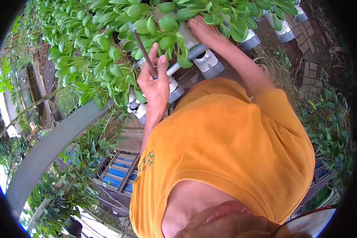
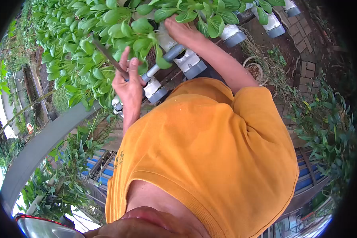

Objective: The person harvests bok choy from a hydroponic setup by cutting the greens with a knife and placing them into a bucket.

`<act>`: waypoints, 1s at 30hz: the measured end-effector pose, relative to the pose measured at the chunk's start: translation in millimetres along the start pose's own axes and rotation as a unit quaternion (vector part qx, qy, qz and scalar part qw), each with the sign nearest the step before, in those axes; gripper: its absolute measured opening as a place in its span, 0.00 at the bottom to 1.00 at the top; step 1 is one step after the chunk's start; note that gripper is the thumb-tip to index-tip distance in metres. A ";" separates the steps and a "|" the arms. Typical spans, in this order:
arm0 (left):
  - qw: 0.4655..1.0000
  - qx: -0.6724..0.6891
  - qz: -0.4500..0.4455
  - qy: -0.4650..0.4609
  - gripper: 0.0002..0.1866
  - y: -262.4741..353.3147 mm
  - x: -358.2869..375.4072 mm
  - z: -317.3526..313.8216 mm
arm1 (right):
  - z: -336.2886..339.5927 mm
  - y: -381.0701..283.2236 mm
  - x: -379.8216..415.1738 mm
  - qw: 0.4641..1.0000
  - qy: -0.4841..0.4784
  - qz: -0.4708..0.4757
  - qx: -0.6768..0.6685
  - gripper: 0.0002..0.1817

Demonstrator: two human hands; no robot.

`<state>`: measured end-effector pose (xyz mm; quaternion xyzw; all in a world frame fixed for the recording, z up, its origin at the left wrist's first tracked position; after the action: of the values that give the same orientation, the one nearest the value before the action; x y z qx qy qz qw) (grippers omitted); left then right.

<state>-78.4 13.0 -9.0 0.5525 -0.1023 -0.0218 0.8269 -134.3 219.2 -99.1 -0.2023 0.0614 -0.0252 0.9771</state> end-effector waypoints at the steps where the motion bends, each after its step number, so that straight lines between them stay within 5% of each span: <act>1: 1.000 -0.010 -0.011 0.010 0.23 8.3 1.0 9.3 | -4.9 1.2 3.7 0.997 -0.025 -0.048 -0.052 0.05; 4: 0.995 -0.082 -0.034 0.043 0.22 22.0 -27.1 -12.5 | -48.8 41.1 0.8 0.995 0.003 0.066 0.071 0.10; 6: 0.990 -0.128 -0.015 0.057 0.21 30.3 -33.3 -7.8 | -18.7 29.3 2.5 0.988 0.077 0.018 -0.134 0.10; 9: 0.985 -0.148 0.019 0.082 0.20 33.4 -38.8 -6.7 | 4.5 9.3 1.7 0.977 0.000 0.030 -0.212 0.07; 13: 0.984 -0.131 0.057 0.104 0.22 19.7 -44.0 -4.1 | -9.4 -8.8 -8.7 0.984 -0.019 0.116 -0.135 0.04; 18: 0.984 -0.096 0.099 0.117 0.28 11.3 -47.7 1.0 | -32.1 -10.6 -19.0 0.987 -0.136 0.069 -0.059 0.04; 21: 0.980 -0.025 0.160 0.115 0.25 7.2 -44.2 1.1 | -17.0 -9.9 -19.6 0.986 -0.003 0.052 -0.160 0.09; 25: 0.980 0.006 0.181 0.080 0.14 -15.5 -38.0 4.9 | -20.3 -4.7 -21.5 0.989 -0.028 0.009 -0.142 0.14; 26: 0.978 0.051 0.182 0.092 0.12 -18.2 -36.0 5.1 | -2.5 -15.1 -24.0 0.985 0.066 0.062 -0.146 0.04; 30: 0.976 0.088 0.175 0.095 0.12 -35.8 -29.7 6.5 | -32.3 6.9 -26.8 0.999 0.022 0.017 -0.030 0.07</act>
<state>-106.0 -2.4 -43.8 0.5962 -0.1200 0.1850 0.7719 -165.0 214.9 -128.3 -0.2302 0.0866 -0.0114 0.9692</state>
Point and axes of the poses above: each hand's wrist, its own x-axis away from the middle knuckle, its own z-axis out of the back of the hand, y = z × x, the point moved 8 cm from there along -x, towards the middle knuckle, and after that the axes turned 2 degrees about z, right-handed, at the moved point
